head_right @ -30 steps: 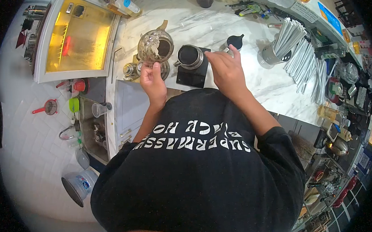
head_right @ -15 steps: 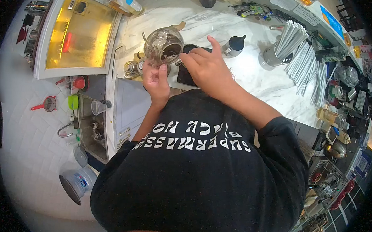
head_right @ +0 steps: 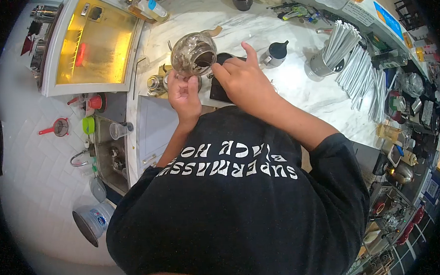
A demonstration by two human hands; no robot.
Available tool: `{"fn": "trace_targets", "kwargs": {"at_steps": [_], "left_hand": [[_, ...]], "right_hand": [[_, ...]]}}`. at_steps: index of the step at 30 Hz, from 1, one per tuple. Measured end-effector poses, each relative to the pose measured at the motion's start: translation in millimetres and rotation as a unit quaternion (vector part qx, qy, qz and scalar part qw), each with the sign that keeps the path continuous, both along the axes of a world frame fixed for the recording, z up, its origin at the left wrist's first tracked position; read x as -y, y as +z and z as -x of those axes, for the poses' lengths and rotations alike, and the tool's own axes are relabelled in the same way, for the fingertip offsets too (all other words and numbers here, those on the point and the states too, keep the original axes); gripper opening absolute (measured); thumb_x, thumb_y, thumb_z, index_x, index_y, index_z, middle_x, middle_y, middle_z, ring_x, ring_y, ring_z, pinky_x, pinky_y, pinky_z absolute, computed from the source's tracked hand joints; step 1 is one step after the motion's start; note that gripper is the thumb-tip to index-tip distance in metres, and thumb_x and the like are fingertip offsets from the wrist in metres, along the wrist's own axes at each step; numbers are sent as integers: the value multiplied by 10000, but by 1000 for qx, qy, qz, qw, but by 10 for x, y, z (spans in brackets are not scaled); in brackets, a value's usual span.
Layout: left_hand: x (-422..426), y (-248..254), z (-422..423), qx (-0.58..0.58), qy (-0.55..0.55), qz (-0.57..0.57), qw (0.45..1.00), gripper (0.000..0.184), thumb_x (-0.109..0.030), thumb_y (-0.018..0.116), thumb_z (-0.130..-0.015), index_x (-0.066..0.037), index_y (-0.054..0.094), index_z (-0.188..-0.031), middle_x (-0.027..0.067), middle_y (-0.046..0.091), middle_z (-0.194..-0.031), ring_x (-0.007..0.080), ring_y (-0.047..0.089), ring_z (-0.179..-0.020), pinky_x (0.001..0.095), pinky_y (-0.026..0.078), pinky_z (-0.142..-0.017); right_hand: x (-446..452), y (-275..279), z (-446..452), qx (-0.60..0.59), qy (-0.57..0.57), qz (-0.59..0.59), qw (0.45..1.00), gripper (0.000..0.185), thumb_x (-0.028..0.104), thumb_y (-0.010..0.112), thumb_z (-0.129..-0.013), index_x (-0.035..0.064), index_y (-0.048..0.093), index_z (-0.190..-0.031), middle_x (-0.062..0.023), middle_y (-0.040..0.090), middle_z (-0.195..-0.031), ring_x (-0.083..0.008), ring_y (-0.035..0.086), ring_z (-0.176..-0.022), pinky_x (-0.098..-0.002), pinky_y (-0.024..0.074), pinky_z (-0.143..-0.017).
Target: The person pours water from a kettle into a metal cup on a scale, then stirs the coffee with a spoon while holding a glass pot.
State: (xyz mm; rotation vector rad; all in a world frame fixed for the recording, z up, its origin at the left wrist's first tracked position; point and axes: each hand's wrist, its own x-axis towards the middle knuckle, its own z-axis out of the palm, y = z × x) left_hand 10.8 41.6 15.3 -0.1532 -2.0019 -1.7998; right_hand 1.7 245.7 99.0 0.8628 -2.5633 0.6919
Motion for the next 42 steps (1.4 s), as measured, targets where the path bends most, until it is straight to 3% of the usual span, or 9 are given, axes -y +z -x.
{"fn": "trace_targets", "kwargs": {"at_steps": [5, 7, 9, 13, 22, 29, 32, 35, 42], "left_hand": [[50, -91, -9, 15, 13, 22, 1000, 244, -41, 741, -897, 3, 545, -759, 302, 474, -1419, 297, 591, -1221, 375, 470, -1007], [89, -89, -13, 7, 26, 119, 992, 254, -55, 745, -895, -1, 546, -748, 301, 486, -1414, 298, 593, -1220, 373, 473, -995], [52, -73, -3, 1, 30, 100, 995, 252, -60, 747, -894, -2, 547, -752, 301, 491, -1411, 300, 594, -1218, 374, 475, -989], [-3, 65, -8, -3, 43, 78, 996, 253, -58, 735, -907, -5, 535, -762, 295, 493, -1415, 277, 595, -1202, 360, 479, -972], [60, -130, 40, 27, 59, -67, 996, 277, -52, 696, -951, -26, 494, -762, 252, 532, -1367, 185, 594, -1099, 292, 469, -907], [200, -335, 65, 76, 60, -115, 989, 302, -64, 686, -962, -31, 475, -749, 238, 568, -1321, 195, 562, -1153, 310, 428, -979], [162, -340, 76, 46, 64, -120, 990, 310, -68, 689, -963, -34, 469, -747, 244, 572, -1310, 193, 556, -1157, 317, 429, -980], [105, -291, 71, 31, 81, -92, 992, 310, -39, 606, -1006, -57, 450, -739, 83, 616, -1113, 121, 586, -989, 295, 499, -906], [153, -326, 39, 50, 35, -143, 988, 282, -63, 676, -971, -32, 490, -762, 247, 541, -1347, 171, 565, -1115, 323, 442, -964]], "right_hand": [[85, 47, -49, 207, -28, 126, 970, 172, 25, 595, -941, -8, 660, -1097, -109, 703, -820, -230, 729, -854, -479, 484, -994], [126, 37, -33, 324, -33, 250, 912, 159, 36, 565, -974, -26, 657, -1087, -112, 706, -803, -225, 736, -844, -421, 533, -937], [169, -32, 38, 486, -25, 497, 719, 209, 97, 574, -976, -44, 639, -1116, -114, 748, -869, -171, 706, -830, -320, 532, -831], [123, 38, 139, 511, -6, 587, 628, 227, 134, 560, -1016, -46, 639, -1130, -119, 747, -887, -161, 702, -870, -267, 520, -805], [28, -57, 97, 395, -65, 480, 781, 245, 140, 574, -1014, -56, 670, -1126, -82, 769, -896, -46, 599, -714, -221, 465, -655], [-155, -301, -6, 346, -114, 492, 791, 239, 147, 587, -1014, -26, 703, -1130, -63, 772, -900, -16, 462, -594, -220, 365, -517], [-185, -435, -60, 317, -165, 425, 832, 238, 147, 593, -1015, -19, 710, -1139, -66, 778, -908, -43, 547, -627, -237, 431, -568], [-192, -693, -127, 209, -156, 318, 911, 195, 85, 630, -972, 10, 713, -1132, -132, 757, -912, -264, 714, -790, -374, 546, -818], [-284, -921, -213, 30, -115, 154, 981, 198, 15, 673, -915, 36, 710, -1109, -124, 737, -962, -330, 695, -870, -448, 537, -942]]}}
